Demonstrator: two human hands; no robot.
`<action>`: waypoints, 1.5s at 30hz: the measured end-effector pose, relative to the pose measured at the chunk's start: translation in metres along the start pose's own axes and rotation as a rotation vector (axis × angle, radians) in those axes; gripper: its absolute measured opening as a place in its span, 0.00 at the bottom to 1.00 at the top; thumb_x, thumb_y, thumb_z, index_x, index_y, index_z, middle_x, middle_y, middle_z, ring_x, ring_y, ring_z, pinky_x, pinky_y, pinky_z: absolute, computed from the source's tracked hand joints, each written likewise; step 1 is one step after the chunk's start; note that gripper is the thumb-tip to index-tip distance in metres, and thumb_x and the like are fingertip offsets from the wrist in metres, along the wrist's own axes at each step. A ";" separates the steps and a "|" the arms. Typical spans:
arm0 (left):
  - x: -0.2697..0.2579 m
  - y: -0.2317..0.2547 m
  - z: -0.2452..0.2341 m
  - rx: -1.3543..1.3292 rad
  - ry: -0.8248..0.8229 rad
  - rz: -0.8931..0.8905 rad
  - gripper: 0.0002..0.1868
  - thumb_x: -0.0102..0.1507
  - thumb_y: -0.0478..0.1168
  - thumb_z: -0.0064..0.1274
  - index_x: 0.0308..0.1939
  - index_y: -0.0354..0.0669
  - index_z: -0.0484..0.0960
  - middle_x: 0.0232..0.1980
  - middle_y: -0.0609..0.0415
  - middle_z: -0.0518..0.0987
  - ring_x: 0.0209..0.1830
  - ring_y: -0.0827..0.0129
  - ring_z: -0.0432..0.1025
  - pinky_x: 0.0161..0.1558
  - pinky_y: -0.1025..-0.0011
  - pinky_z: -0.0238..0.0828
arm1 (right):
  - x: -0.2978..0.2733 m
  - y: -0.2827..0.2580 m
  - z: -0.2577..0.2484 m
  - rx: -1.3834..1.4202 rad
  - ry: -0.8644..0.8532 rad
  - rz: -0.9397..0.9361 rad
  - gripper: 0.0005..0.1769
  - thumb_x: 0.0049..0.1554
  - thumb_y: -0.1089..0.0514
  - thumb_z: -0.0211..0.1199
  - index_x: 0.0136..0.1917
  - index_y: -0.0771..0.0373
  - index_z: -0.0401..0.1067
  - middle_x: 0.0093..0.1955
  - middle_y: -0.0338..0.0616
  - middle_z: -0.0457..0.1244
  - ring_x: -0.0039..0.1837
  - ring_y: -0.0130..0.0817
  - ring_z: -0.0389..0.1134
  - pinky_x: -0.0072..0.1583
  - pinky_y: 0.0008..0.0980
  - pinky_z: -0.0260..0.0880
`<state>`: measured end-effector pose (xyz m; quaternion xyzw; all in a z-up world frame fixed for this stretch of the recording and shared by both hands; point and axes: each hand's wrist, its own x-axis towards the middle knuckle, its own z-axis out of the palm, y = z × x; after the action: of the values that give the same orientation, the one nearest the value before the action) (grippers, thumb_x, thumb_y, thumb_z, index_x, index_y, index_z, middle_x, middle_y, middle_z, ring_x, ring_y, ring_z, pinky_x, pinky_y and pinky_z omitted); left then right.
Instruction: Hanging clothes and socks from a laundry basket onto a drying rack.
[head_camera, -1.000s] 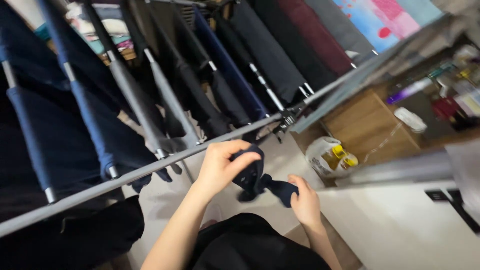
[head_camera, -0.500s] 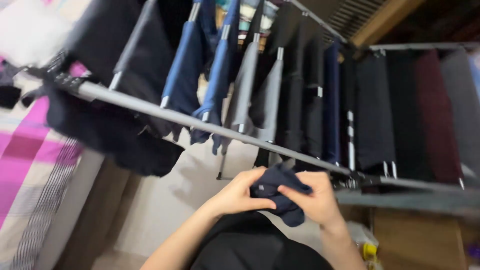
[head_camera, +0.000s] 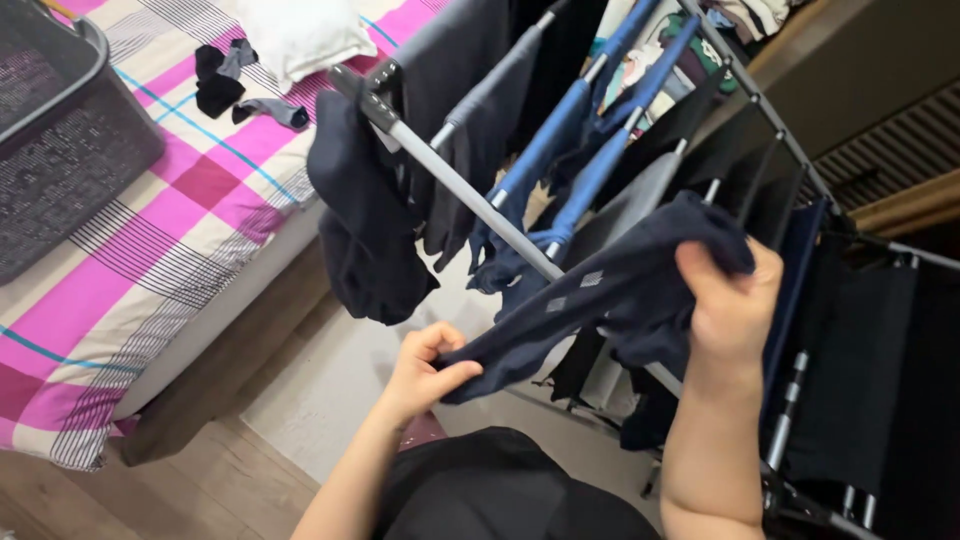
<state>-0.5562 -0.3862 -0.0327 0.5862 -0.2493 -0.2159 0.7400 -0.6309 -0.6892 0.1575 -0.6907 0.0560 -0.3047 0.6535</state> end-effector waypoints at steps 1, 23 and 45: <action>0.007 0.002 -0.014 -0.070 -0.027 -0.002 0.11 0.61 0.33 0.64 0.37 0.40 0.74 0.29 0.64 0.74 0.29 0.84 0.65 0.32 0.81 0.59 | 0.015 -0.002 0.010 0.015 0.021 -0.014 0.09 0.63 0.69 0.65 0.57 0.70 0.77 0.53 0.41 0.71 0.54 0.29 0.72 0.61 0.28 0.71; 0.179 0.089 -0.074 0.218 -0.047 0.448 0.37 0.53 0.33 0.59 0.67 0.32 0.68 0.68 0.45 0.68 0.69 0.56 0.64 0.69 0.63 0.58 | 0.162 0.027 0.175 -0.812 -1.198 0.265 0.35 0.39 0.53 0.77 0.59 0.63 0.74 0.50 0.46 0.73 0.52 0.40 0.75 0.54 0.36 0.72; 0.121 -0.021 -0.107 0.084 0.299 0.105 0.12 0.66 0.41 0.60 0.45 0.36 0.78 0.39 0.58 0.76 0.42 0.77 0.69 0.47 0.76 0.68 | 0.097 -0.114 0.055 -0.536 -0.875 -0.086 0.17 0.53 0.71 0.63 0.56 0.63 0.77 0.60 0.45 0.72 0.64 0.38 0.74 0.65 0.35 0.76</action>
<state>-0.3954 -0.3834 -0.0595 0.6285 -0.1752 -0.0766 0.7539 -0.5622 -0.6716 0.3006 -0.8984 -0.1749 0.0113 0.4027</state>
